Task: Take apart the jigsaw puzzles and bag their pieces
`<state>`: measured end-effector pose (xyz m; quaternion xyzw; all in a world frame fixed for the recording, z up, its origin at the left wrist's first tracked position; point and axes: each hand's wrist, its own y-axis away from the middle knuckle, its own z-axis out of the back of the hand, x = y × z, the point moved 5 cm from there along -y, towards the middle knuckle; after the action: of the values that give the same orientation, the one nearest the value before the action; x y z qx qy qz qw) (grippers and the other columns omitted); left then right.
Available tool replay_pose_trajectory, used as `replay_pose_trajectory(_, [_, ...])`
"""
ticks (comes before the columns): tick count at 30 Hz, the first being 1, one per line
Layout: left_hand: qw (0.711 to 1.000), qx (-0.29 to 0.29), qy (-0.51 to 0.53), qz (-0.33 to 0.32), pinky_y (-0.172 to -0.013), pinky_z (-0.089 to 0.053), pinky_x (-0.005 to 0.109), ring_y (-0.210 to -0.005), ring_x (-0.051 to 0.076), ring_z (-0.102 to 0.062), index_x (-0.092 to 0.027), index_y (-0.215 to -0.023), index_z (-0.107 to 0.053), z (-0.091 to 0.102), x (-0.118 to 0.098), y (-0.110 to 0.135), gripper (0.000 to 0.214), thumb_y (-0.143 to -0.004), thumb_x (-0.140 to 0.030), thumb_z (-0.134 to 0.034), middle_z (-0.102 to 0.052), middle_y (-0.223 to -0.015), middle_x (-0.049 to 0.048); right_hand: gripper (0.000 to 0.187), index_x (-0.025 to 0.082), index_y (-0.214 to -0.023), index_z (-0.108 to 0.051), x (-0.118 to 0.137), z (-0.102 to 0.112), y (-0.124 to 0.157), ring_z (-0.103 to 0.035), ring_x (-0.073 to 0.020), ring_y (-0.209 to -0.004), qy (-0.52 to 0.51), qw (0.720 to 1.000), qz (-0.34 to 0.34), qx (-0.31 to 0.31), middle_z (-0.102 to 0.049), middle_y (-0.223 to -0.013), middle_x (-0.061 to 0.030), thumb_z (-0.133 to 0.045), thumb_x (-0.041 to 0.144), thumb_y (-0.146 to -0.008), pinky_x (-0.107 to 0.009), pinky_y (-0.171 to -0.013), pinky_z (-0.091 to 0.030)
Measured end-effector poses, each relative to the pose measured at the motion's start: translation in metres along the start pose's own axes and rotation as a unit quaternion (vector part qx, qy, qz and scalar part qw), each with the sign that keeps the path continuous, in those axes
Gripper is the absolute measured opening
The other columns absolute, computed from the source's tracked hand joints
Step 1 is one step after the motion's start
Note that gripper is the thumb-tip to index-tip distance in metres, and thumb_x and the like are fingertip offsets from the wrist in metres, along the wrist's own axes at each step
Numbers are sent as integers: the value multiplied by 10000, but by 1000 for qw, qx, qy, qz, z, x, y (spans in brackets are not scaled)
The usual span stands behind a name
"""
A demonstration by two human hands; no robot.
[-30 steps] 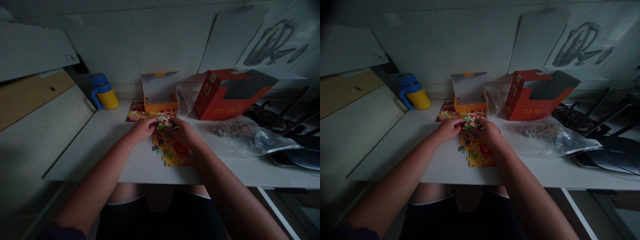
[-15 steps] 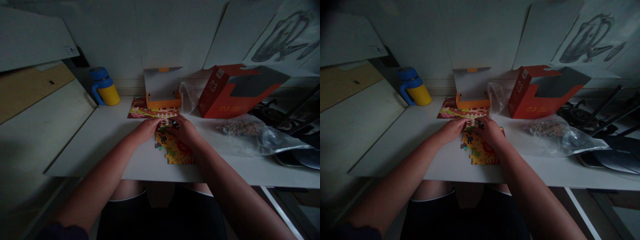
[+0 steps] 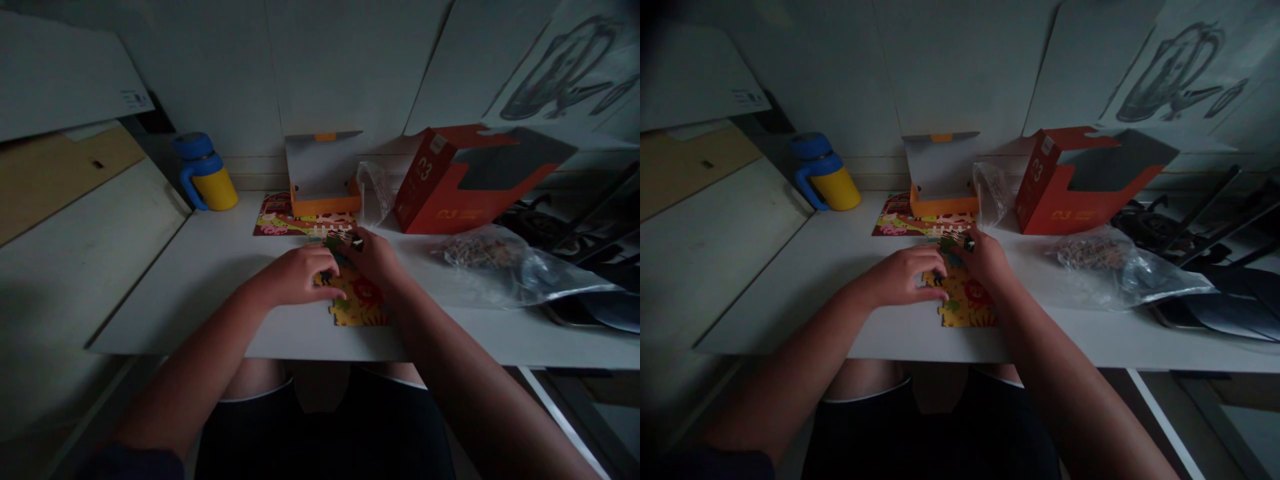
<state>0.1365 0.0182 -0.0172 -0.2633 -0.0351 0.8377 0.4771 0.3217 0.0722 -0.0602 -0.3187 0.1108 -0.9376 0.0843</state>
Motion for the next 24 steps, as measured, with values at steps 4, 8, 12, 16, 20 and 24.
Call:
replay_pose_trajectory(4, [994, 97, -44, -29, -1042, -514, 444, -1161, 321, -637, -171, -1225, -672, -26, -25, -1, 692, -754, -640, -864, -681, -1217, 136, 391, 212, -1202, -714, 1, 1, 0, -683, -233, -791, 1, 1000, -17, 5, -795, -1003, -82, -753, 463, -905, -302, -683, -445])
replay_pose_trajectory(8, [991, 113, -68, -26, -1001, -530, 412, -1123, 303, -641, -149, -1196, -691, -37, -29, -2, 544, -816, -509, -840, -678, -1176, 132, 398, 212, -1200, -721, 2, 1, -2, -679, -233, -791, 1, 1000, -24, 13, -796, -999, -81, -758, 475, -903, -301, -674, -432])
replay_pose_trajectory(12, [991, 111, -65, -48, -966, -549, 398, -1057, 283, -680, -151, -1150, -707, -35, -39, -3, 331, -891, -354, -730, -723, -1111, 124, 397, 222, -1202, -719, 1, 0, -3, -668, -218, -781, 1, 1000, -22, 15, -792, -1009, -67, -756, 486, -909, -296, -669, -423])
replay_pose_trajectory(16, [993, 86, -76, -36, -914, -574, 397, -968, 261, -731, -159, -1131, -710, -33, -42, -5, 225, -942, -234, -614, -772, -1038, 102, 378, 224, -1170, -718, 0, 0, -3, -663, -213, -780, 6, 1000, -21, 7, -787, -996, -57, -762, 487, -902, -294, -657, -408])
replay_pose_trajectory(20, [992, 51, -112, -19, -834, -585, 391, -896, 249, -750, -151, -1123, -710, -38, -32, -7, 243, -1051, -213, -486, -781, -969, 97, 384, 211, -1182, -718, 0, 0, -2, -668, -217, -790, 10, 1000, -24, 8, -788, -1014, -71, -767, 469, -901, -299, -669, -418])
replay_pose_trajectory(24, [998, 37, -45, -12, -858, -589, 376, -935, 232, -743, -151, -1114, -713, -39, -23, -7, 189, -1061, -227, -548, -777, -995, 97, 391, 202, -1186, -729, -1, 1, -2, -665, -214, -782, -15, 1000, -26, -4, -784, -993, -72, -776, 451, -889, -306, -679, -425])
